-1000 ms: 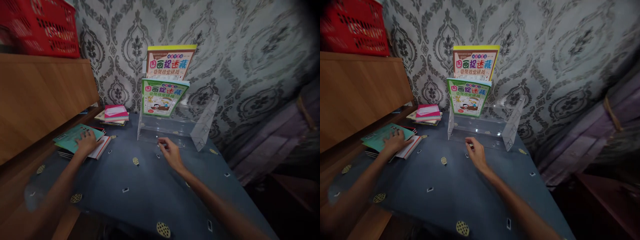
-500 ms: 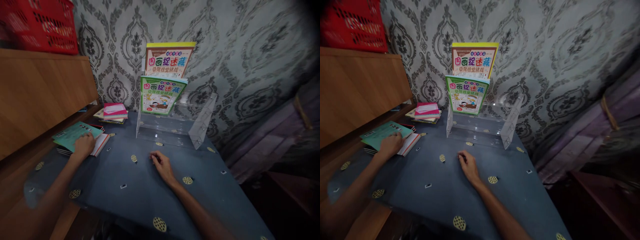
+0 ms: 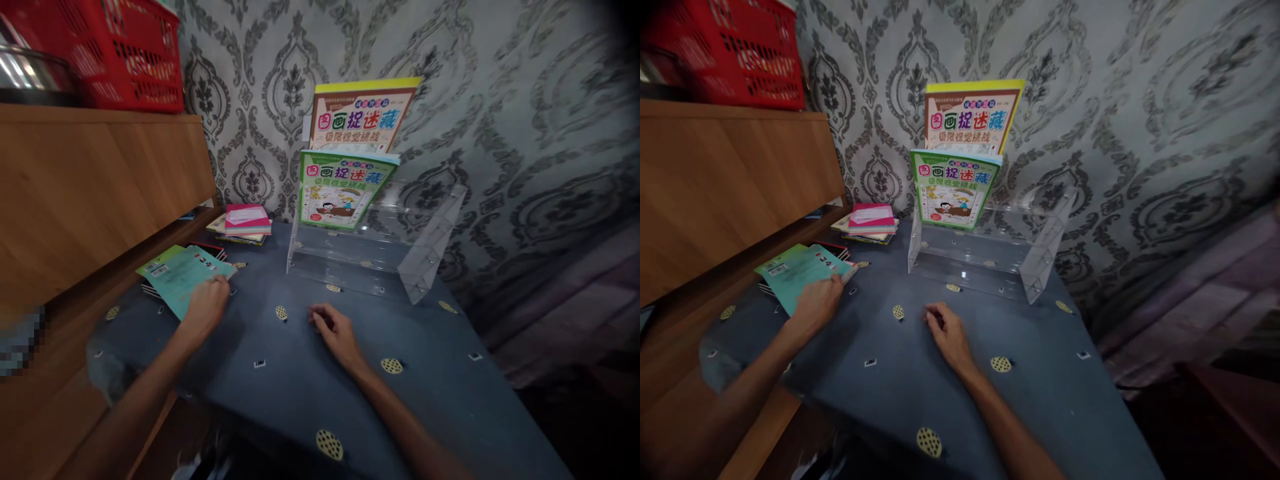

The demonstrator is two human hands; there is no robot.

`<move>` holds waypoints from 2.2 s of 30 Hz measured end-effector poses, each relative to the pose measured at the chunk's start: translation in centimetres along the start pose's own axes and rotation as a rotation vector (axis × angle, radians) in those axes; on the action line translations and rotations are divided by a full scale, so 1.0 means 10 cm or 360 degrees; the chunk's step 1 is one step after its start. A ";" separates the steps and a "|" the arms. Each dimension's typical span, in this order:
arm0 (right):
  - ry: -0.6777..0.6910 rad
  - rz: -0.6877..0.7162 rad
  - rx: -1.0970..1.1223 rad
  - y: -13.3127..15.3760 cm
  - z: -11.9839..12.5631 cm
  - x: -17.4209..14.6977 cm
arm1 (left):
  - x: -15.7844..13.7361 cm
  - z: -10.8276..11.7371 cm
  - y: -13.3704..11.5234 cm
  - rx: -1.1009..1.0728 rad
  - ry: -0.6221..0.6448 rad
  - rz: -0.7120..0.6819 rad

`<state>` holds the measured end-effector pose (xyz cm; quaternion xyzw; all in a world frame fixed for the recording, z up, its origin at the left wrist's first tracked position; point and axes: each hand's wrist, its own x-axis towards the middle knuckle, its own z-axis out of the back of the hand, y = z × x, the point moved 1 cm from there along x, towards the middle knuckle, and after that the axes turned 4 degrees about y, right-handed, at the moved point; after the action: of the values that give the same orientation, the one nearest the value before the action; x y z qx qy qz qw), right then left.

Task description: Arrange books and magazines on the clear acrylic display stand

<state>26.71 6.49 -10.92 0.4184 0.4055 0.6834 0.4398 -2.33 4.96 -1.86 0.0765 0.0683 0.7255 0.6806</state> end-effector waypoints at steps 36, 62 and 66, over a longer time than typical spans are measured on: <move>0.0110 -0.0509 0.0847 -0.06 0.07 0.03 | 0.38 -0.79 -0.31 -0.0591 0.0095 -0.0517; 0.0084 -0.0674 0.1131 0.16 0.26 0.04 | -0.58 -0.61 -0.62 -0.0734 -0.0291 -0.1301; 0.0208 -0.0389 0.1184 0.25 0.28 0.00 | -0.57 -0.38 -0.58 -0.1291 -0.0350 -0.1212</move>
<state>28.64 6.32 -7.69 0.4534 0.6993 0.4577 0.3095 2.89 -0.33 -6.87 -0.1459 -0.2645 0.3848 0.8722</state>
